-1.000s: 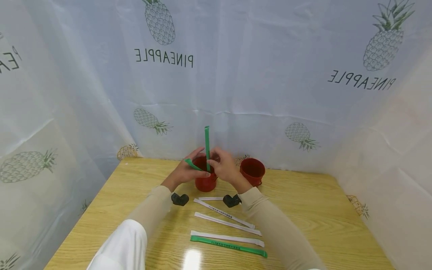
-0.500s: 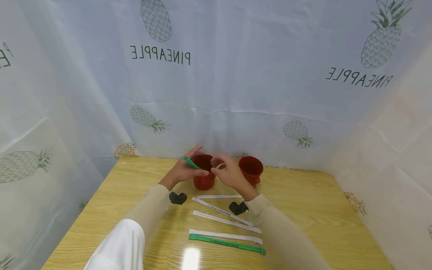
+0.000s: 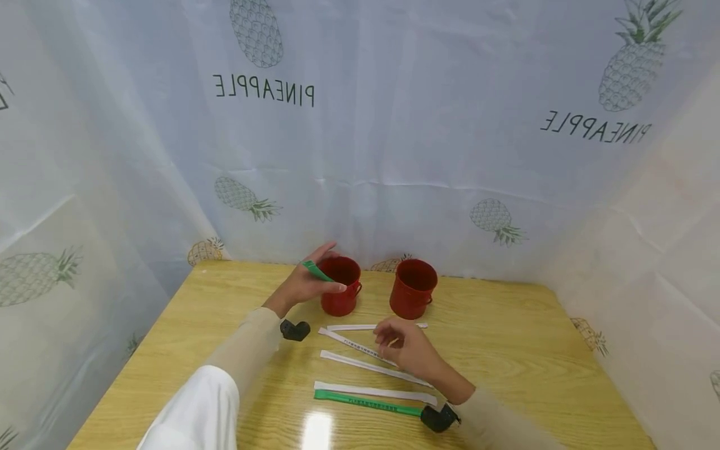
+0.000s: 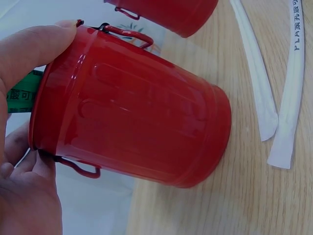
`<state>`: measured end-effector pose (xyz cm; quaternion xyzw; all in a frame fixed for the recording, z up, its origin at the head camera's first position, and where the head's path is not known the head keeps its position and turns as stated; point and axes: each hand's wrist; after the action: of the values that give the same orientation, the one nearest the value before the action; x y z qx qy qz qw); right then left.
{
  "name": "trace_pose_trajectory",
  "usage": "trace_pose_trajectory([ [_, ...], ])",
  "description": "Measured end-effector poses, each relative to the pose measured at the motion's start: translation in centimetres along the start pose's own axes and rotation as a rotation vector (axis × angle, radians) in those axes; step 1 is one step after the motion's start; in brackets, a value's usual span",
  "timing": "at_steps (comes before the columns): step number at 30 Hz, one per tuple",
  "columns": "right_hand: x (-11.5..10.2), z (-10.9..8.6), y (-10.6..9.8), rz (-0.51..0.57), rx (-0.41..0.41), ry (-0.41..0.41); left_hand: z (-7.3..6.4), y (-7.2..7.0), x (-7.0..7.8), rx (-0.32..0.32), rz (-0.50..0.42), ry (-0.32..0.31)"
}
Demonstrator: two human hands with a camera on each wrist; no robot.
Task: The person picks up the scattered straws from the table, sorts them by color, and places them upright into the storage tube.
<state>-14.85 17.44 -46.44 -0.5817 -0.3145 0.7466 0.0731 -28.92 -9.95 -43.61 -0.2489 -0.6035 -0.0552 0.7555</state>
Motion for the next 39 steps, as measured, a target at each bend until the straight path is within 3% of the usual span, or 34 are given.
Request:
trace_pose_trajectory([
  [4,0.5,-3.1,1.1,0.045,-0.099,0.043,-0.2,0.1,0.2,-0.004,0.001,-0.008],
  [8,0.6,-5.1,1.9,0.069,-0.131,0.088,-0.4,0.0,0.4,-0.009,0.001,-0.005],
  [19,0.6,-6.8,2.5,-0.090,-0.115,0.055,-0.5,0.0,0.7,-0.009,-0.007,-0.021],
  [24,0.3,-6.9,2.8,-0.310,-0.153,0.004,-0.4,0.1,0.7,-0.008,-0.004,-0.023],
  [27,-0.3,-6.8,2.9,-0.504,-0.231,-0.046,-0.4,0.1,0.7,-0.008,-0.003,-0.023],
  [33,-1.0,-6.9,3.0,-0.891,-0.373,-0.223,-0.4,0.1,0.8,-0.013,-0.018,-0.028],
  [39,-0.7,-6.8,2.7,-1.062,-0.397,-0.426,-0.4,0.1,0.6,-0.012,-0.010,-0.022],
])
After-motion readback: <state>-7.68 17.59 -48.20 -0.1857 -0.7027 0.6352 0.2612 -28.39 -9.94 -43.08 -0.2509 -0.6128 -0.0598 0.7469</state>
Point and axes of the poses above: each hand's wrist, its own z-axis towards the middle knuckle, its own y-axis out of the palm, x = y × z, and after that the axes turned 5 degrees about -z, right-handed
